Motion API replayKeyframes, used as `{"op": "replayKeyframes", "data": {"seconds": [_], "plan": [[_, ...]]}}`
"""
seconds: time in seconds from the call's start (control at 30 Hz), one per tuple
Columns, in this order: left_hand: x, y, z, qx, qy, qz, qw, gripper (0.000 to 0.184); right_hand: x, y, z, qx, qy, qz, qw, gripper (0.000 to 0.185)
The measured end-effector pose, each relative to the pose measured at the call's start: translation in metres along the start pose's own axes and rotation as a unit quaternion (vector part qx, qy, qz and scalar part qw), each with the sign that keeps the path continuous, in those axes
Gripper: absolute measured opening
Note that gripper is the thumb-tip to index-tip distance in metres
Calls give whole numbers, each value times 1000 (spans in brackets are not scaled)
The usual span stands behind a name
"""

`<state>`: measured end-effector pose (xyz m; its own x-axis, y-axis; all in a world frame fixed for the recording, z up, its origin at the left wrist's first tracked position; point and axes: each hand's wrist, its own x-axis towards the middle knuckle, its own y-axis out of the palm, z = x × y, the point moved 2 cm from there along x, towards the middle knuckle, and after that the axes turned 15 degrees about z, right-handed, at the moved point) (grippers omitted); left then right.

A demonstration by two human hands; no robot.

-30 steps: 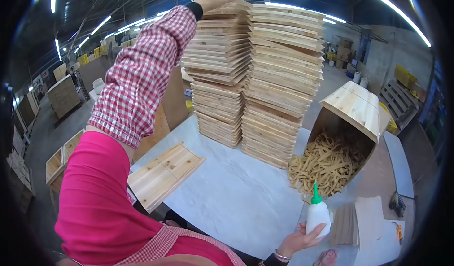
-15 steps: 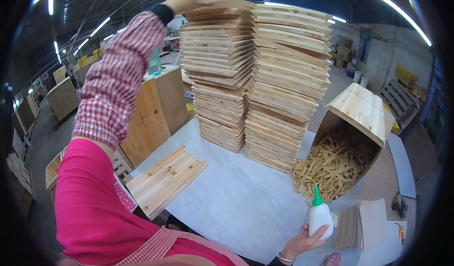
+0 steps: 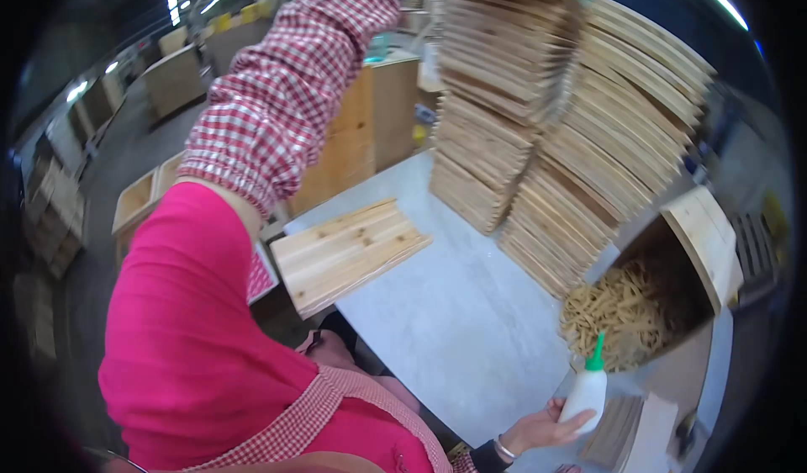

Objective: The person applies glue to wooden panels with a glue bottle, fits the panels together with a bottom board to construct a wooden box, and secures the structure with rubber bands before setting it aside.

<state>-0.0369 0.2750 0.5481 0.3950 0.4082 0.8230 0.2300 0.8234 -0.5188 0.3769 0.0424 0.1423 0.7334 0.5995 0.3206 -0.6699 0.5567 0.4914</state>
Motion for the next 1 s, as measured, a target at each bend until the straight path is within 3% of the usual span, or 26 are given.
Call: {"op": "replayKeyframes", "data": {"seconds": [0.07, 0.1, 0.13, 0.17, 0.23, 0.27, 0.33, 0.37, 0.43, 0.5, 0.53, 0.57, 0.67, 0.8, 0.87, 0.93, 1.0], "plan": [[-32, -11, 4, -24, -57, -113, 992, 31, -2, -6, -1, 12, 16, 22, 1000, 41], [-61, -32, -14, -186, -141, -105, 967, 34, 0, -13, -5, 16, 9, 28, 999, 42], [-82, -33, -10, -230, -70, -219, 945, 37, 2, -17, -7, 18, 1, 31, 999, 42], [-105, -32, -7, -257, -32, -271, 927, 36, 3, -18, -8, 32, 7, 41, 999, 43], [-167, -44, -26, -451, -129, -296, 832, 22, 5, -16, -10, 40, 19, 56, 997, 44], [-198, -52, -48, -584, -144, -287, 745, 29, 6, -17, -12, 42, 24, 56, 997, 45], [-266, -54, -93, -689, -199, -273, 641, 43, 6, -13, -18, 53, 18, 73, 996, 45], [-299, -48, -117, -710, -249, -278, 597, 49, 7, -15, -22, 57, 3, 79, 995, 44], [-372, -29, -165, -776, -386, -215, 450, 49, -10, -6, -25, -22, -79, 99, 992, 43], [-427, -20, -223, -807, -465, -131, 339, 46, -17, -15, -25, -31, 18, 93, 995, 34], [-446, -19, -251, -801, -511, -103, 296, 46, -17, -20, -27, 12, 25, 144, 989, 35], [-469, -15, -274, -761, -589, -88, 258, 48, -25, -12, -20, 7, 21, 121, 992, 34], [-532, 7, -323, -720, -672, -17, 171, 52, -28, -19, -22, -50, 31, 146, 987, 34], [-548, 7, -353, -731, -654, 33, 190, 54, -30, -24, -45, -63, 65, 202, 975, 30], [-556, 11, -353, -745, -651, 52, 135, 56, -25, -18, -65, -100, 76, 223, 967, 29], [-549, 7, -351, -752, -640, 77, 134, 55, -16, -9, -99, -135, 99, 292, 942, 32], [-546, 0, -344, -759, -630, 102, 132, 54, -8, 9, -120, -187, 86, 299, 932, 36]]}}
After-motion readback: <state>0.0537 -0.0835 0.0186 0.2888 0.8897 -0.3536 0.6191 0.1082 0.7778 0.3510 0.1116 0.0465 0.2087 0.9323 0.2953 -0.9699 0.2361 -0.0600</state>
